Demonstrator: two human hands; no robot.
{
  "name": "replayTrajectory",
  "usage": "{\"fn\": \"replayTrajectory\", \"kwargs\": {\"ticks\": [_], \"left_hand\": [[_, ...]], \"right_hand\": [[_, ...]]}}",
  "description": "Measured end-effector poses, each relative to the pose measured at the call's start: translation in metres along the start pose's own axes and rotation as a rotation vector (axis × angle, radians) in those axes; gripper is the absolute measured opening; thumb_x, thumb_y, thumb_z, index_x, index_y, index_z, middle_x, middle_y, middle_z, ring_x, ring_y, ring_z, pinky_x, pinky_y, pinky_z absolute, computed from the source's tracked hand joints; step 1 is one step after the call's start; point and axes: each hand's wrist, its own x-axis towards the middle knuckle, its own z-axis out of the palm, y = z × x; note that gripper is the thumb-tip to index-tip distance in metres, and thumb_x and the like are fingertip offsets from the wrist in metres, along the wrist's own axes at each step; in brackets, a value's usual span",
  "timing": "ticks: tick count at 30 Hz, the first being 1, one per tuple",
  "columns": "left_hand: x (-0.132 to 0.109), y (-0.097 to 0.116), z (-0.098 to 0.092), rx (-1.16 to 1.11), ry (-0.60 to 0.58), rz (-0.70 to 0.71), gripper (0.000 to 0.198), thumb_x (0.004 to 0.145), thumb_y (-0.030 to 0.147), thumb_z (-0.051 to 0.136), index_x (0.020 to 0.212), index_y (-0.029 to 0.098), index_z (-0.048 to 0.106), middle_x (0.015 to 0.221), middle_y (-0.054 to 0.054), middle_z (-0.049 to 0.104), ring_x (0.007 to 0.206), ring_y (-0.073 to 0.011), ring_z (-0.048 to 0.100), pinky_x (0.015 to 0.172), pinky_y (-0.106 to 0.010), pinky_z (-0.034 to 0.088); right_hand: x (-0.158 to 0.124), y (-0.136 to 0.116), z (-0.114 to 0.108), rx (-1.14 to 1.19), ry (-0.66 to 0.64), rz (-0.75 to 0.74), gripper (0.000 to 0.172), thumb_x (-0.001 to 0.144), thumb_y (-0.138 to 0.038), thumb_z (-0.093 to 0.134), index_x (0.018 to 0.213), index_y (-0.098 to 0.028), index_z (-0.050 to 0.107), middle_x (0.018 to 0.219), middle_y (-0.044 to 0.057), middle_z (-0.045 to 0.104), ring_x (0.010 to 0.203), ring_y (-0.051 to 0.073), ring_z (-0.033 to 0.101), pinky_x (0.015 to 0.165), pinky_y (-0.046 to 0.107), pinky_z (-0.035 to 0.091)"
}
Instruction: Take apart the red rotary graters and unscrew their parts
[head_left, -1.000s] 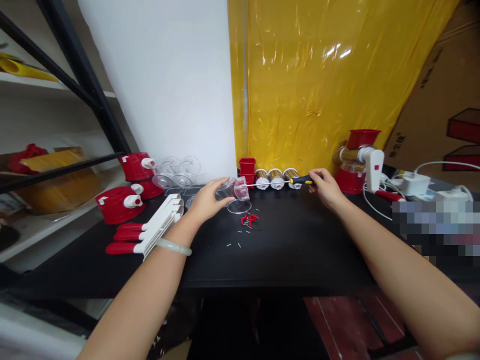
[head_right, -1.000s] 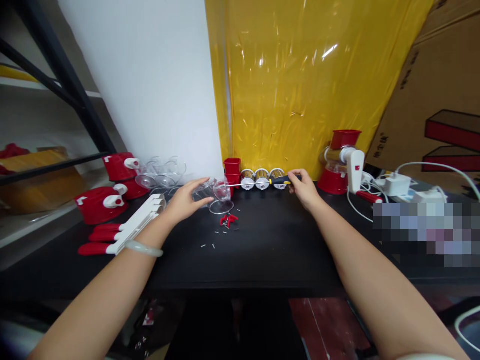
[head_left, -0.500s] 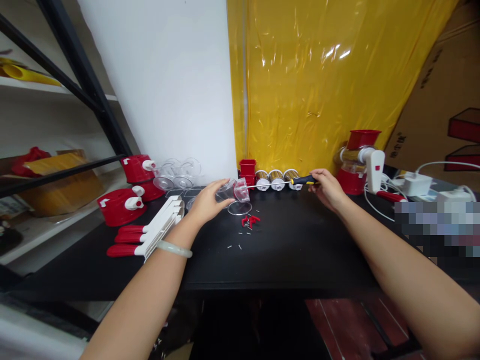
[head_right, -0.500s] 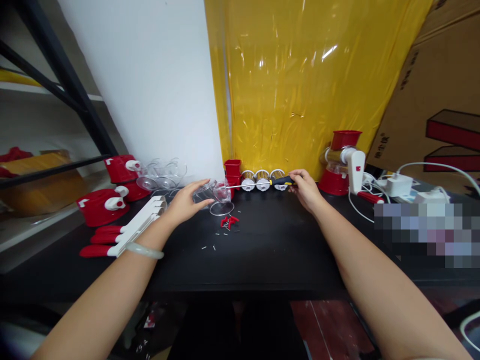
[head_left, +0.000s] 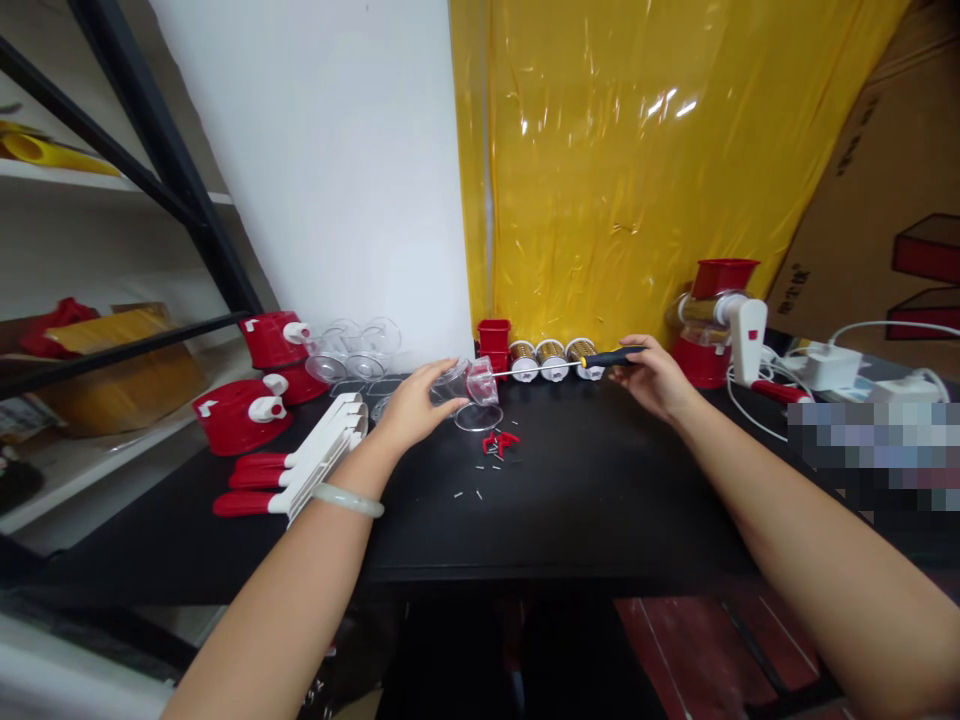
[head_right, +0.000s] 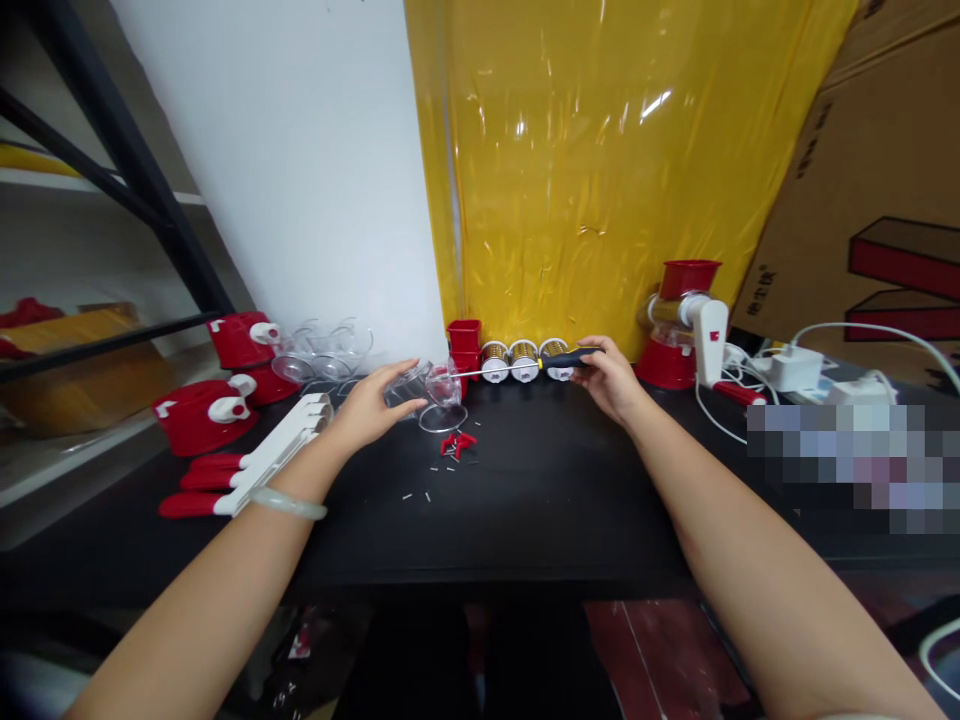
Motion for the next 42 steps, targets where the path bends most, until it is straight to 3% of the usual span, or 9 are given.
{"fn": "replayTrajectory", "kwargs": {"ticks": [4,9,13,16,22,29,33,36,42], "left_hand": [[0.0,-0.0012,0.0008,0.007,0.005,0.0,0.062,0.08,0.043,0.072,0.136,0.022,0.054,0.14,-0.009,0.058,0.13,-0.0245,0.053,0.112,-0.043,0.04],[0.0002,-0.0019,0.001,0.007,0.007,0.0,0.063,0.08,0.043,0.073,0.136,0.021,0.054,0.14,-0.009,0.058,0.13,-0.0239,0.053,0.113,-0.041,0.04],[0.0001,-0.0016,0.0004,0.002,0.003,0.005,0.062,0.081,0.042,0.072,0.136,0.023,0.053,0.141,-0.009,0.057,0.131,-0.024,0.053,0.113,-0.042,0.04],[0.0,-0.0015,0.0005,-0.001,0.002,0.004,0.061,0.081,0.042,0.072,0.136,0.025,0.053,0.141,-0.008,0.058,0.131,-0.0247,0.053,0.113,-0.044,0.04],[0.0001,-0.0011,0.0004,0.0,0.0,0.002,0.061,0.081,0.041,0.072,0.136,0.025,0.053,0.141,-0.008,0.058,0.13,-0.0248,0.053,0.113,-0.044,0.04],[0.0002,-0.0027,0.0014,-0.007,0.006,0.01,0.062,0.08,0.042,0.072,0.137,0.025,0.053,0.14,-0.009,0.058,0.13,-0.0249,0.053,0.113,-0.044,0.04],[0.0006,-0.0027,0.0016,-0.006,0.004,0.017,0.062,0.08,0.042,0.072,0.136,0.024,0.053,0.14,-0.009,0.058,0.13,-0.0248,0.054,0.112,-0.044,0.04],[0.0006,-0.002,0.0012,-0.003,0.008,0.018,0.062,0.081,0.041,0.072,0.136,0.023,0.053,0.14,-0.009,0.058,0.129,-0.024,0.054,0.112,-0.043,0.04],[0.0002,-0.0024,0.0009,-0.009,-0.002,0.006,0.061,0.081,0.042,0.072,0.137,0.025,0.052,0.14,-0.009,0.058,0.13,-0.0242,0.054,0.112,-0.044,0.04]], "right_hand": [[0.0013,0.0013,-0.0006,0.013,-0.013,0.035,0.035,0.065,-0.049,0.073,0.084,-0.026,0.055,0.069,-0.004,0.061,0.054,0.014,0.06,0.052,0.028,0.05],[0.0033,0.004,0.0002,-0.212,0.044,-0.039,0.035,0.077,-0.056,0.067,0.076,-0.023,0.055,0.044,-0.009,0.04,0.035,0.007,0.034,0.046,0.025,0.046],[-0.0004,-0.0007,0.0005,0.0,-0.014,0.001,0.034,0.06,-0.032,0.079,0.084,-0.024,0.056,0.065,-0.006,0.059,0.051,0.009,0.056,0.054,0.024,0.05],[-0.001,-0.0009,0.0001,0.057,-0.049,0.047,0.038,0.059,-0.037,0.079,0.086,-0.025,0.056,0.073,-0.004,0.063,0.058,0.012,0.062,0.056,0.026,0.052],[0.0029,0.0052,-0.0001,-0.184,0.031,-0.023,0.036,0.078,-0.056,0.067,0.073,-0.022,0.055,0.04,-0.01,0.034,0.034,0.007,0.033,0.046,0.024,0.046],[0.0001,-0.0005,-0.0019,0.045,-0.055,0.041,0.025,0.065,-0.034,0.071,0.083,-0.025,0.057,0.069,-0.003,0.062,0.056,0.013,0.059,0.051,0.026,0.05],[0.0016,0.0012,-0.0015,-0.138,0.0,-0.024,0.035,0.078,-0.057,0.061,0.075,-0.022,0.057,0.049,-0.004,0.049,0.039,0.01,0.045,0.04,0.024,0.039],[0.002,0.0012,-0.0001,-0.215,0.053,-0.066,0.033,0.077,-0.053,0.067,0.072,-0.022,0.056,0.042,-0.008,0.038,0.034,0.007,0.032,0.039,0.023,0.037],[-0.0015,-0.0024,0.002,0.05,-0.029,0.036,0.037,0.061,-0.042,0.079,0.084,-0.026,0.056,0.072,-0.005,0.06,0.056,0.012,0.059,0.052,0.026,0.049]]}}
